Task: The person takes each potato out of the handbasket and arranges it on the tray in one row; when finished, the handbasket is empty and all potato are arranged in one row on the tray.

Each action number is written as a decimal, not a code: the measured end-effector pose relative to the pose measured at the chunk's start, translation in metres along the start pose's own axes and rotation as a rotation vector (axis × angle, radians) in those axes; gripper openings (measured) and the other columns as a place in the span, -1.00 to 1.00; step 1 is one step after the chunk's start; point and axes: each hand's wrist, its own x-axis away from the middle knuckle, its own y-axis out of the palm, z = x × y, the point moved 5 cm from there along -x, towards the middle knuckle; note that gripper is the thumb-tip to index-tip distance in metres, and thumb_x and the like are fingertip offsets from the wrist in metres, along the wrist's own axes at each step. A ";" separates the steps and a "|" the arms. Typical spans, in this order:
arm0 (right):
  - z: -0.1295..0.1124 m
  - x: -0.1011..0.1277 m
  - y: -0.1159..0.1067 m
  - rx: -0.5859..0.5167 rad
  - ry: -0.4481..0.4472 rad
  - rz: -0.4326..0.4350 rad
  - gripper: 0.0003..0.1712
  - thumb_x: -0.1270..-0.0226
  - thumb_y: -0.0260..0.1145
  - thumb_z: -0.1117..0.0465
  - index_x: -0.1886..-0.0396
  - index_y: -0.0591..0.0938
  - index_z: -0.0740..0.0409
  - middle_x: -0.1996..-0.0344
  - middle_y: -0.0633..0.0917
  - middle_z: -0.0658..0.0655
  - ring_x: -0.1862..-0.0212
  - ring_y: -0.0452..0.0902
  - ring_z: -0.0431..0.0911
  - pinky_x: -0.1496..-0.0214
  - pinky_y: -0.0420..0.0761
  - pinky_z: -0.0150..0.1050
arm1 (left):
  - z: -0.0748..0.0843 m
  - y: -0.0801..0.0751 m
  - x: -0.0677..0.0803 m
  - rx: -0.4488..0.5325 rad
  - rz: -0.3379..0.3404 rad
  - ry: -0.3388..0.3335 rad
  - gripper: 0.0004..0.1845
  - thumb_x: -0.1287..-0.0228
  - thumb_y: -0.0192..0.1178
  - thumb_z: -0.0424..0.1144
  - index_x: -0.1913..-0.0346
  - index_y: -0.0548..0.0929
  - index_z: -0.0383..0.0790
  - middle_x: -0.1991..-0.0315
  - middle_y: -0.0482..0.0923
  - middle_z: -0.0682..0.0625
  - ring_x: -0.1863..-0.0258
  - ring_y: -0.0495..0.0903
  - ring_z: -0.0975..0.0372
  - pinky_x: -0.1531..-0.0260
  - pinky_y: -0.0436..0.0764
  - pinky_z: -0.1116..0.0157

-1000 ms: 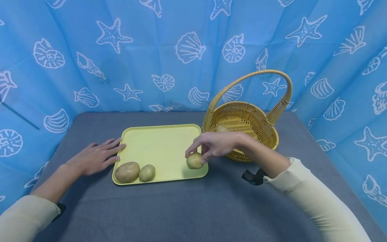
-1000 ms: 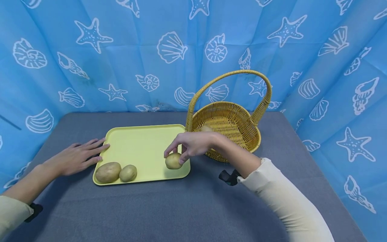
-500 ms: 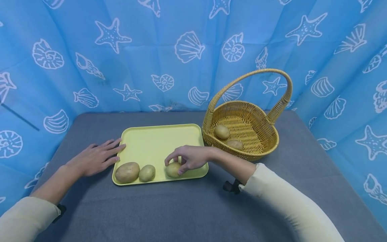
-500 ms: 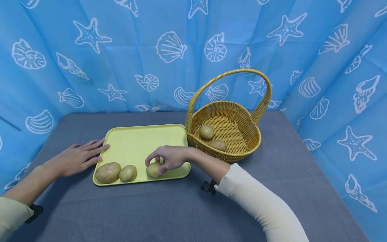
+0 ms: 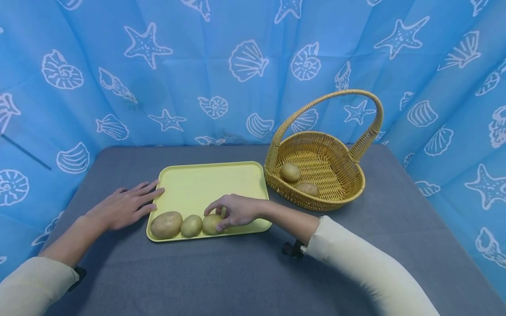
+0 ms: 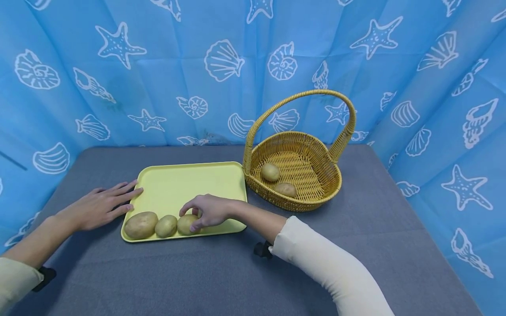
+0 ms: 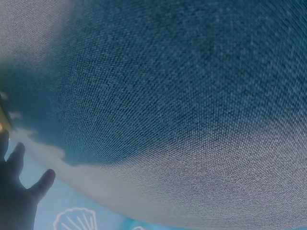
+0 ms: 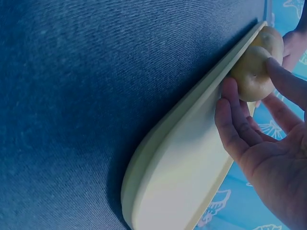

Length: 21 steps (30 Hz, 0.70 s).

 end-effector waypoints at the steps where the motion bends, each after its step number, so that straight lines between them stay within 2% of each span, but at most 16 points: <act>1: 0.000 0.000 0.000 0.001 0.004 0.000 -0.49 -0.34 0.39 0.30 -0.28 0.55 0.18 0.10 0.64 0.16 0.26 0.70 -0.23 0.20 0.58 -0.40 | 0.000 0.000 0.000 -0.001 -0.001 0.000 -0.35 -0.57 -0.14 0.16 -0.55 0.23 -0.09 -0.54 0.11 -0.20 -0.47 0.15 -0.19 -0.18 0.24 -0.37; 8: 0.002 0.006 -0.002 0.008 0.032 -0.013 -0.43 -0.39 0.36 0.25 -0.36 0.48 0.18 0.01 0.64 0.18 0.11 0.71 -0.12 0.09 0.59 -0.38 | 0.001 -0.002 -0.001 0.000 -0.002 0.000 -0.35 -0.57 -0.14 0.16 -0.55 0.23 -0.08 -0.54 0.10 -0.19 -0.47 0.15 -0.19 -0.19 0.23 -0.37; 12: 0.001 0.015 -0.007 -0.015 0.040 -0.021 -0.39 -0.40 0.35 0.20 -0.40 0.44 0.17 -0.07 0.62 0.22 0.10 0.72 -0.11 0.06 0.60 -0.37 | 0.002 -0.002 -0.001 -0.002 -0.001 -0.002 -0.35 -0.57 -0.14 0.16 -0.55 0.23 -0.08 -0.54 0.11 -0.19 -0.47 0.15 -0.19 -0.19 0.23 -0.36; 16: -0.004 0.031 -0.018 -0.034 0.028 -0.020 -0.42 -0.44 0.30 0.25 -0.41 0.43 0.17 -0.13 0.59 0.27 0.10 0.71 -0.13 0.05 0.61 -0.35 | 0.002 -0.001 -0.001 0.003 -0.007 -0.004 -0.35 -0.57 -0.14 0.17 -0.55 0.22 -0.08 -0.54 0.10 -0.20 -0.47 0.15 -0.20 -0.19 0.23 -0.37; 21: -0.008 0.061 -0.040 -0.036 0.008 0.005 -0.44 -0.43 0.27 0.32 -0.40 0.44 0.15 -0.13 0.59 0.30 0.00 0.67 -0.08 -0.06 0.61 -0.25 | 0.002 -0.002 0.000 0.004 -0.010 -0.007 -0.35 -0.57 -0.14 0.16 -0.55 0.23 -0.08 -0.54 0.10 -0.20 -0.47 0.15 -0.19 -0.19 0.22 -0.38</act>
